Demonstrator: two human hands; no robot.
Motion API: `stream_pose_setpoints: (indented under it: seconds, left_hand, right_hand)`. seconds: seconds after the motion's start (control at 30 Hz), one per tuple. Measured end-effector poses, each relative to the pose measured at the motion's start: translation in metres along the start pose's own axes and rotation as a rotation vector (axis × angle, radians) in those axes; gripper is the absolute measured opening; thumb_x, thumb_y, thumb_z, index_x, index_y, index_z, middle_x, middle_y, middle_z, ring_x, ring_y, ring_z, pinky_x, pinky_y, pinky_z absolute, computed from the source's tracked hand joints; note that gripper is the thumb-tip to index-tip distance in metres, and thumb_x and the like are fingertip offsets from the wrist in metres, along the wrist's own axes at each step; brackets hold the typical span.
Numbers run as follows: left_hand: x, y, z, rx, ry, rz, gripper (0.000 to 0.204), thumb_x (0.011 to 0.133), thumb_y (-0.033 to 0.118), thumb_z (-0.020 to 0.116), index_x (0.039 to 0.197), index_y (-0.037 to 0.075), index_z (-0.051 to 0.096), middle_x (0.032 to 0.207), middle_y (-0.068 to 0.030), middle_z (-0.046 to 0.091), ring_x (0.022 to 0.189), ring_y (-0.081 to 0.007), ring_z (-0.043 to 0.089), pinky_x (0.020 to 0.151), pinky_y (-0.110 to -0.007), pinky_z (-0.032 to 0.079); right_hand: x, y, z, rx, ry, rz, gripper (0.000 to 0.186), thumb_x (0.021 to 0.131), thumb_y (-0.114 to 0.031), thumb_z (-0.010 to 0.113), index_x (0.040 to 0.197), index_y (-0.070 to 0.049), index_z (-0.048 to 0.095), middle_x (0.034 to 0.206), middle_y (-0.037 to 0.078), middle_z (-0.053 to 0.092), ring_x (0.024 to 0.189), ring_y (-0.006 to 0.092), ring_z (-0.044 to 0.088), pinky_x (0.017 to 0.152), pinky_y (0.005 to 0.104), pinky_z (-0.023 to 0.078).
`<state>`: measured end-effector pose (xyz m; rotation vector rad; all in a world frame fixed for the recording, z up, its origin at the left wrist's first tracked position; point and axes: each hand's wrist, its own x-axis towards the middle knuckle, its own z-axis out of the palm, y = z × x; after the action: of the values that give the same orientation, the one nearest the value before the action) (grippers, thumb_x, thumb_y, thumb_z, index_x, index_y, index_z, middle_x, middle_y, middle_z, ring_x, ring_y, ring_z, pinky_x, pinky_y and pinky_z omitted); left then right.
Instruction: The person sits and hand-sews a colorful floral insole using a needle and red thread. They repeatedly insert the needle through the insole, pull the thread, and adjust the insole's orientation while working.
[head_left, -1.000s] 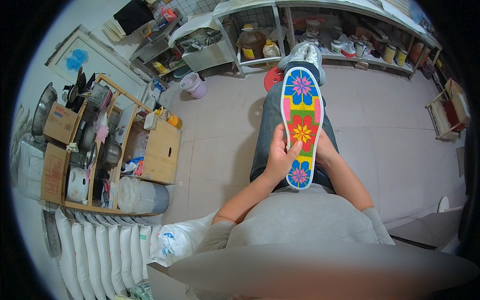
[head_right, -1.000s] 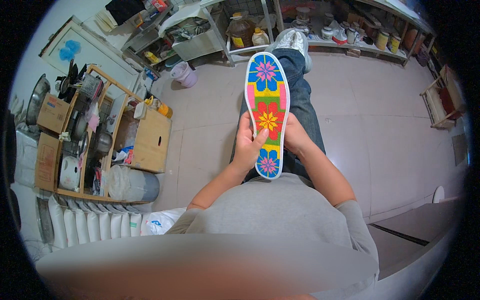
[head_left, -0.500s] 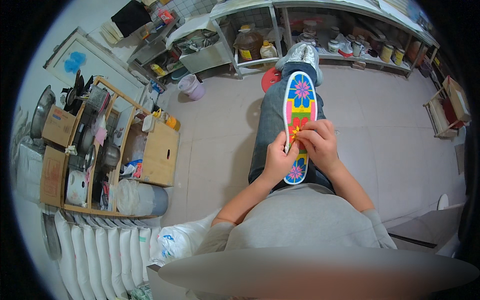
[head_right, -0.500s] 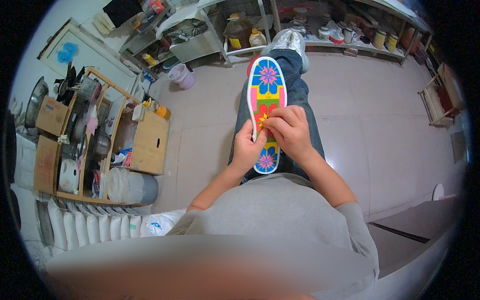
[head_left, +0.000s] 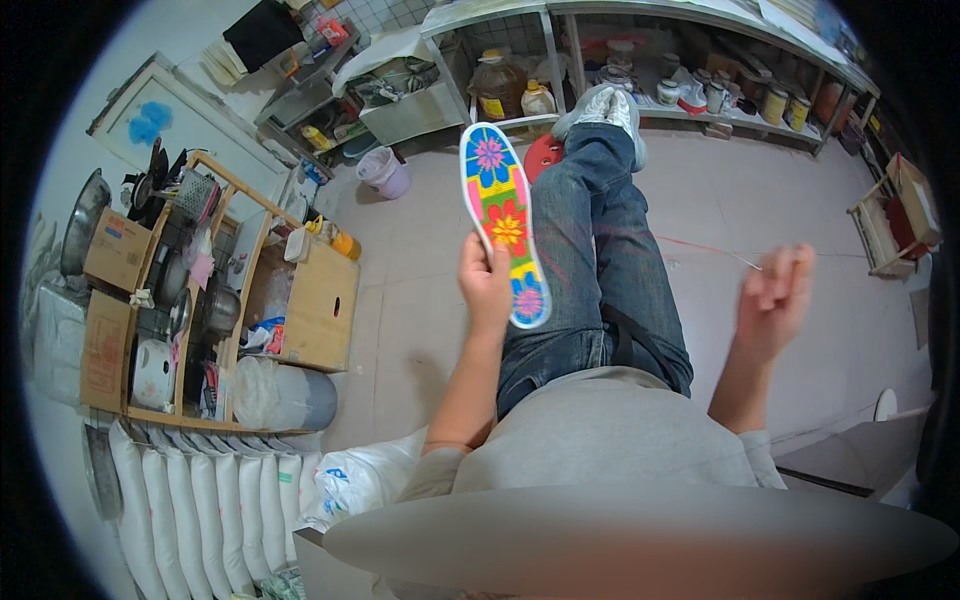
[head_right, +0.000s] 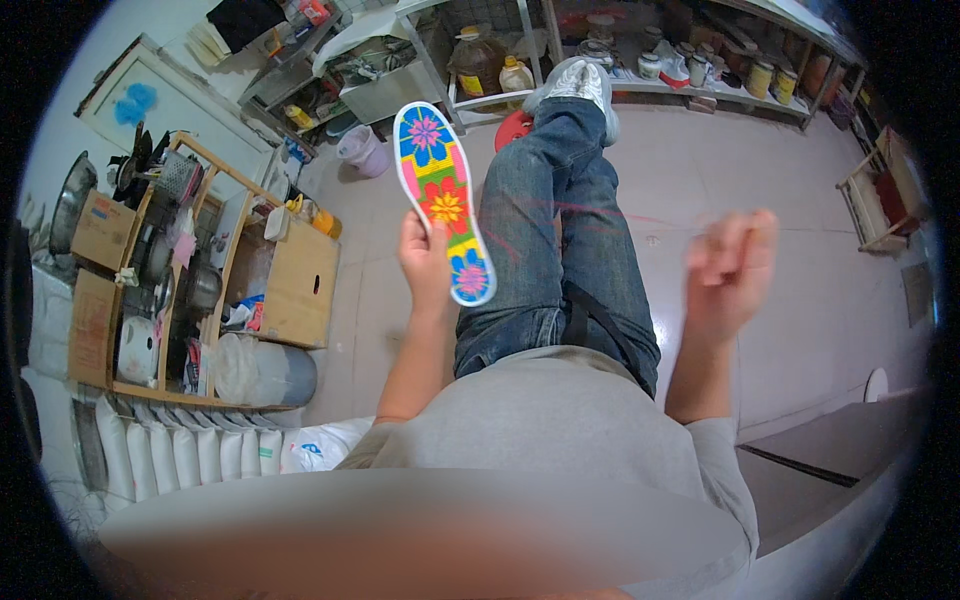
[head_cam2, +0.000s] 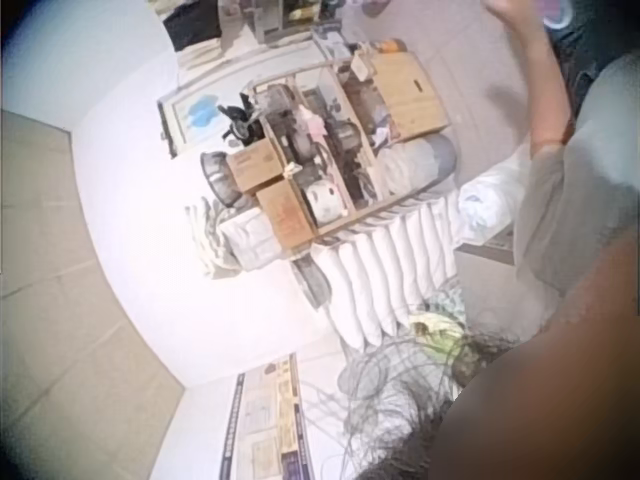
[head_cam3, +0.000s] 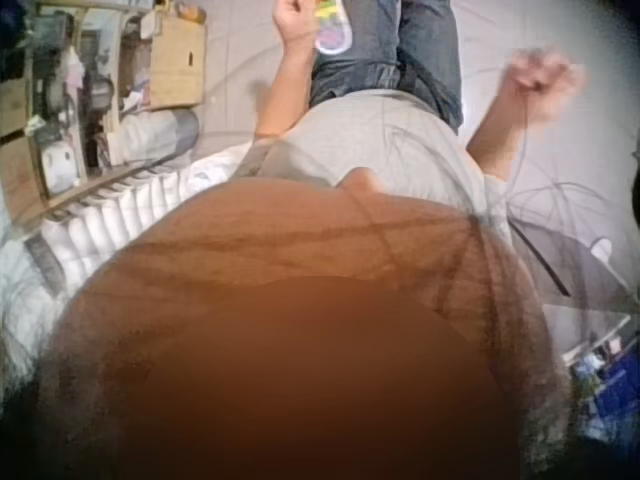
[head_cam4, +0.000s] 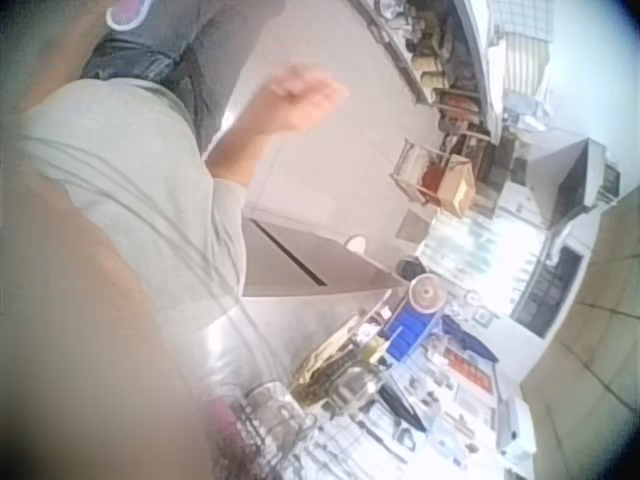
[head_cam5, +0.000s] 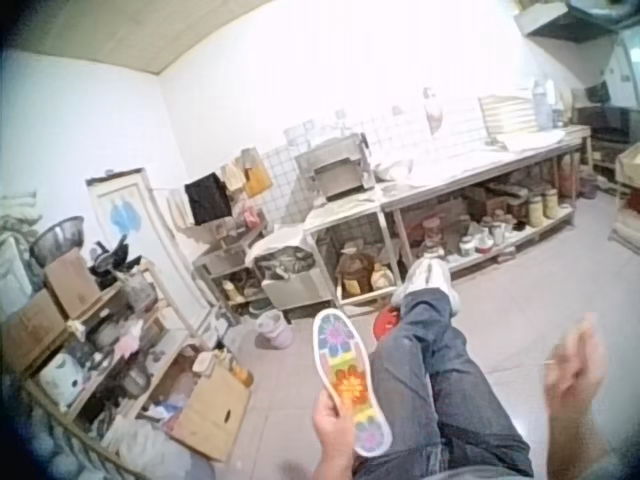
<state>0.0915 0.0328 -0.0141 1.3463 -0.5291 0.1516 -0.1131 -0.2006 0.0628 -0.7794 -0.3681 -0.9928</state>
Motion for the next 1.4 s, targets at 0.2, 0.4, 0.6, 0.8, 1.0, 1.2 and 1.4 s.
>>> stream_pose_setpoints:
  seconds: [0.2,0.4,0.6,0.8,1.0,1.2,1.4]
  left_hand:
    - [0.004,-0.004,-0.017,0.030,0.135,0.011,0.014,0.090,0.002,0.043,0.102,-0.003,0.048,0.088,-0.0063,0.060,0.072,-0.0082,0.057,0.064,-0.023,0.046]
    - [-0.022,0.015,0.010,0.362,-0.098,0.118,0.023,0.086,0.008,0.053,0.107,-0.001,0.051,0.069,-0.0092,0.062,0.057,-0.0138,0.060,0.052,-0.029,0.046]
    - [-0.023,0.047,0.012,0.512,-0.263,0.223,0.022,0.083,0.007,0.054,0.104,-0.001,0.055,0.071,-0.0124,0.062,0.057,-0.0191,0.060,0.051,-0.030,0.046]
    - [-0.016,0.041,-0.002,0.706,-0.097,0.304,0.022,0.082,0.008,0.054,0.103,0.000,0.055,0.071,-0.0167,0.061,0.058,-0.0315,0.062,0.050,-0.038,0.047]
    - [0.009,0.044,-0.025,0.781,0.085,0.368,0.024,0.082,0.006,0.052,0.105,-0.001,0.053,0.074,-0.0161,0.062,0.061,-0.0322,0.062,0.052,-0.040,0.048]
    - [0.000,0.032,-0.019,0.734,0.026,0.330,0.024,0.082,0.006,0.052,0.105,0.000,0.053,0.075,-0.0156,0.063,0.060,-0.0308,0.062,0.052,-0.039,0.047]
    - [-0.015,0.007,-0.011,0.833,-0.079,0.234,0.024,0.082,0.009,0.053,0.105,0.001,0.054,0.071,-0.0170,0.062,0.059,-0.0314,0.062,0.052,-0.039,0.047]
  right_hand:
    - [0.002,0.006,-0.047,-0.455,0.193,-0.090,0.015,0.097,-0.017,0.041,0.096,-0.005,0.050,0.068,0.002,0.050,0.060,0.0109,0.051,0.068,0.0303,0.050]
    - [-0.044,0.114,-0.010,-0.719,-0.370,0.737,0.040,0.087,-0.002,0.049,0.127,-0.007,0.045,0.105,0.006,0.056,0.074,0.0112,0.060,0.067,0.0249,0.051]
    - [-0.040,0.160,0.006,-0.428,-0.293,0.692,0.036,0.088,-0.002,0.050,0.124,-0.002,0.042,0.104,0.008,0.054,0.069,0.0096,0.057,0.062,0.0225,0.050]
    - [-0.039,0.128,-0.028,-0.744,-0.334,0.660,0.010,0.089,-0.009,0.054,0.089,-0.002,0.062,0.068,0.000,0.057,0.059,0.0055,0.051,0.055,0.0212,0.044]
    - [-0.027,0.080,-0.064,-1.047,-0.115,0.650,0.009,0.085,-0.009,0.059,0.086,-0.002,0.065,0.070,-0.001,0.059,0.060,0.0053,0.049,0.053,0.0193,0.038]
    - [-0.026,0.073,-0.093,-0.886,0.051,0.543,0.011,0.085,-0.013,0.061,0.085,-0.002,0.065,0.071,-0.003,0.055,0.056,0.0027,0.041,0.049,0.0168,0.033]
    - [-0.022,0.081,-0.090,0.183,0.406,0.516,0.015,0.087,-0.013,0.060,0.098,-0.003,0.060,0.079,0.000,0.055,0.059,0.0053,0.044,0.053,0.0172,0.038]
